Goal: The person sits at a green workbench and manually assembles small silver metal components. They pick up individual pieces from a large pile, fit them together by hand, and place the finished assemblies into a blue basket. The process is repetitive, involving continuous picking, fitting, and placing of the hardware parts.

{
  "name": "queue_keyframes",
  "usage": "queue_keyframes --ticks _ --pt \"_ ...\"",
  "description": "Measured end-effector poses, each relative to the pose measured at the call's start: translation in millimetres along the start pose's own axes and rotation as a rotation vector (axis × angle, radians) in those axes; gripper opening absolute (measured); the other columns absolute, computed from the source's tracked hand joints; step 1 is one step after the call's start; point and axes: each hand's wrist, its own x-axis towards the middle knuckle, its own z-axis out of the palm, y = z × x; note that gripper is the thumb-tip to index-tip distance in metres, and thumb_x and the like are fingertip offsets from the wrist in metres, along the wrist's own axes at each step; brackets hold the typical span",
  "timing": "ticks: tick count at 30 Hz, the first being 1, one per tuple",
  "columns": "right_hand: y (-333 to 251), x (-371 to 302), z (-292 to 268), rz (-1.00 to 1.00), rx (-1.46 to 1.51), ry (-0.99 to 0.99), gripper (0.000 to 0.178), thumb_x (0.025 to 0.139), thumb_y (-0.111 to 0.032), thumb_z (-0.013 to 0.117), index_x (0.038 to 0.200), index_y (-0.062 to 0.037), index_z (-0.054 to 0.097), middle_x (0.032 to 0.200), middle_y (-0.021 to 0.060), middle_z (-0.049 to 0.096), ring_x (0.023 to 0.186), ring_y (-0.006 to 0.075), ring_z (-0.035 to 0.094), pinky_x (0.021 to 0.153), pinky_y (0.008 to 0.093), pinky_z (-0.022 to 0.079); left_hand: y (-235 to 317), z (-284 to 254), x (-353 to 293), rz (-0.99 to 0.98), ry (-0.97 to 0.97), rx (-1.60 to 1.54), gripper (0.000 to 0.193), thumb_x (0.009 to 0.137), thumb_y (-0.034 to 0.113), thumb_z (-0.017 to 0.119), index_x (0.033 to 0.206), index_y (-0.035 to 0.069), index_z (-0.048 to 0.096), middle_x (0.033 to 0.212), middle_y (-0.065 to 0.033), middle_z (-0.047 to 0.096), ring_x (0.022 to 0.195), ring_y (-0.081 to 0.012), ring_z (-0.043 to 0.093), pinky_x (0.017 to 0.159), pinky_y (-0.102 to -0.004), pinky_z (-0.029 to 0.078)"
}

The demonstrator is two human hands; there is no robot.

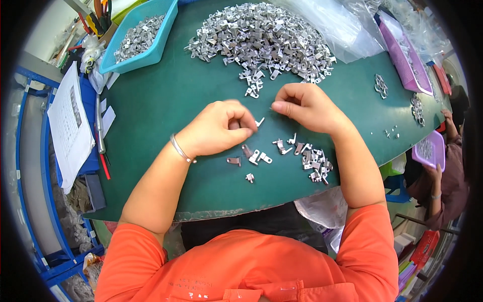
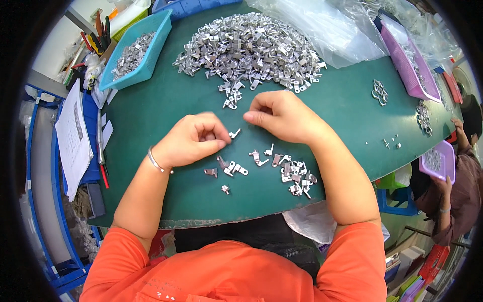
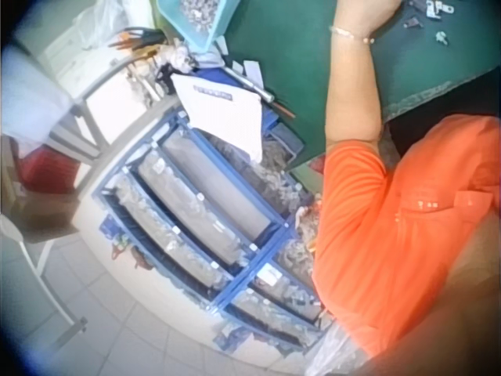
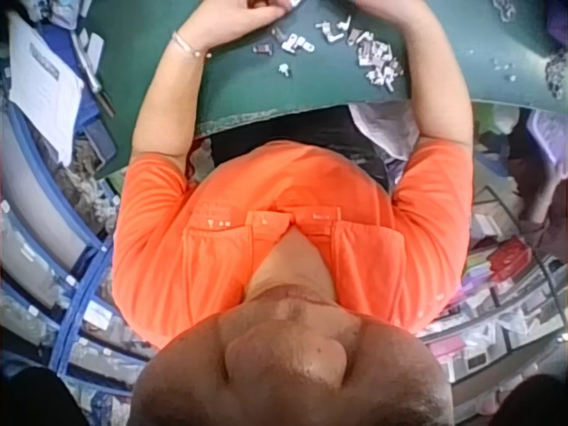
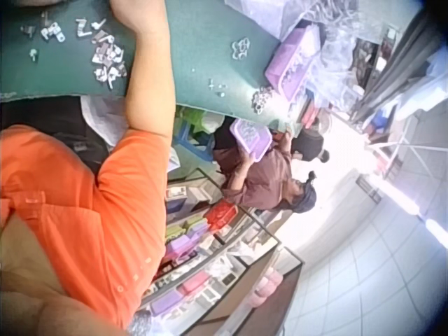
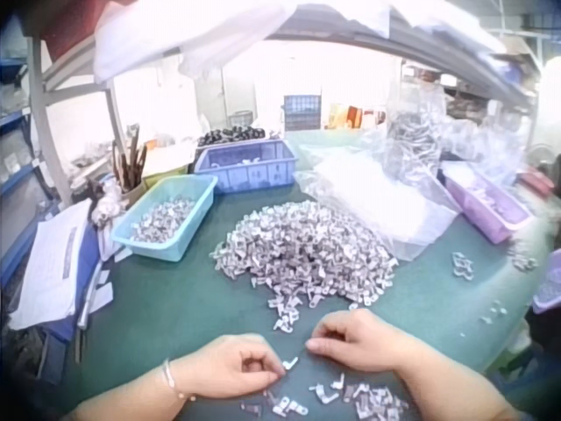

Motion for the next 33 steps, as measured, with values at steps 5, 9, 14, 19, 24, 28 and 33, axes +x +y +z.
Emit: queue_keyframes --ticks 5,9,14,19,24,28,33 --pt "-3 0 -6 0.359 0.379 -0.182 0.022 0.089 -0.022 0.062 0.083 -0.0011 0.065 0.065 0.0007 0.059 0.054 0.008 0.051 0.049 0.0248 0.041 -9 23 4 0.328 0.273 0.283 0.025 0.073 0.0 0.072 0.096 0.004 0.064 0.082 -0.005 0.055 0.066 -0.0145 0.055 0.061 -0.0258 0.047" --pt "-5 -1 -8 0.156 -0.031 -0.252 0.017 0.087 -0.016 0.063 0.093 -0.0001 0.065 0.072 0.0051 0.061 0.061 0.0142 0.056 0.055 0.0293 0.045 -3 19 7 -0.101 0.246 -0.208 0.012 0.086 0.002 0.063 0.096 -0.003 0.065 0.081 -0.0054 0.064 0.066 -0.0097 0.06 0.063 -0.0226 0.052" --pt "5 20 18 -0.442 -0.351 0.226 0.033 0.077 0.005 0.058 0.109 0.001 0.061 0.121 0.0155 0.055 0.111 0.0333 0.051 0.095 0.039 0.042 -3 12 11 -0.205 0.224 -0.561 0.011 0.087 0.001 0.061 0.095 -0.005 0.064 0.082 -0.0084 0.066 0.068 -0.0103 0.061 0.064 -0.023 0.053" --pt "9 18 12 -0.356 -0.201 0.155 0.028 0.079 0.008 0.053 0.103 -0.0001 0.064 0.102 0.0134 0.062 0.097 0.0302 0.059 0.085 0.0354 0.047 -8 11 9 -0.151 0.175 -0.534 0.011 0.086 -0.001 0.061 0.096 -0.006 0.064 0.084 -0.0095 0.066 0.068 -0.0105 0.061 0.064 -0.0232 0.053" --pt "1 8 2 -0.16 -0.143 0.193 0.014 0.079 0.001 0.061 0.093 0.0 0.064 0.092 0.0114 0.062 0.086 0.0244 0.062 0.076 0.0324 0.049 -6 5 6 -0.14 -0.034 -0.505 0.01 0.085 -0.002 0.061 0.094 -0.005 0.065 0.084 -0.0085 0.067 0.067 -0.0099 0.061 0.064 -0.0231 0.053" --pt "3 4 1 -0.206 -0.19 0.013 0.016 0.076 -0.004 0.07 0.092 -0.0021 0.065 0.084 0.0081 0.061 0.075 0.0182 0.06 0.066 0.0287 0.049 -7 3 5 0.048 0.103 -0.041 0.015 0.081 -0.002 0.065 0.096 0.0 0.066 0.09 -0.0041 0.061 0.07 -0.0068 0.059 0.063 -0.0224 0.05" --pt "-2 5 4 -0.101 -0.093 0.014 0.013 0.076 -0.003 0.068 0.089 -0.0017 0.066 0.079 0.0093 0.065 0.072 0.019 0.063 0.069 0.0289 0.049 -18 23 17 0.395 0.482 0.512 0.025 0.075 0.005 0.071 0.1 0.006 0.066 0.091 -0.0063 0.055 0.069 -0.0193 0.058 0.064 -0.0296 0.048"
